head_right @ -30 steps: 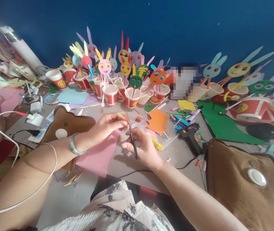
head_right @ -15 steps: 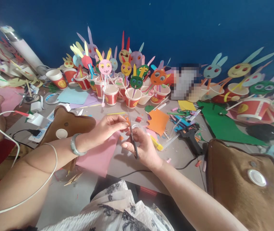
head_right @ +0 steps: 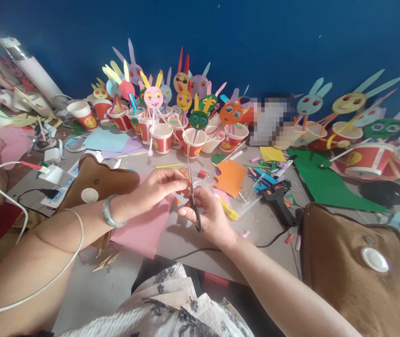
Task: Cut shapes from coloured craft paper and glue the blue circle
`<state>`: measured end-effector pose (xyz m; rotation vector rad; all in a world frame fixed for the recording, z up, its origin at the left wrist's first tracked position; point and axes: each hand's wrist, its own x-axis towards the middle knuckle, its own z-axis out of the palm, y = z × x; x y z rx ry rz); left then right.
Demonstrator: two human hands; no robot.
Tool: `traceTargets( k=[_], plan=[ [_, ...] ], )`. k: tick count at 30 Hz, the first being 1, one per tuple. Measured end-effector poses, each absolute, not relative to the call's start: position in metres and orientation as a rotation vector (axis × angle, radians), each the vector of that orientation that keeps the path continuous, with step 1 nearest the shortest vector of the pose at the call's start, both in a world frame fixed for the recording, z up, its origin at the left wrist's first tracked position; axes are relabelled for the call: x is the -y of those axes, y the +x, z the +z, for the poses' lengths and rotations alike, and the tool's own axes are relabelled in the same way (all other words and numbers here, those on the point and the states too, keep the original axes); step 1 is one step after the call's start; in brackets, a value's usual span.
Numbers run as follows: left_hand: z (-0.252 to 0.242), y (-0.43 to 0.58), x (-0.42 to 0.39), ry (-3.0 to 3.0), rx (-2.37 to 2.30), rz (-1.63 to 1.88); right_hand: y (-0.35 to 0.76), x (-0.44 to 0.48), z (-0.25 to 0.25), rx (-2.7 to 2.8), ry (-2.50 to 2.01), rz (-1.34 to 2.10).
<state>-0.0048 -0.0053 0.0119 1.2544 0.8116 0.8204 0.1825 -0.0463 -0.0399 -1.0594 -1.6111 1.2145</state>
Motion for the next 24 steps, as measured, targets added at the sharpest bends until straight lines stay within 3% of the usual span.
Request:
traceTargets(
  k=[24],
  plan=[
    [0.0095, -0.0049, 0.0025, 1.251, -0.735, 0.89, 0.1832, 0.0471, -0.0389, 1.548, -1.126, 1.274]
  ],
)
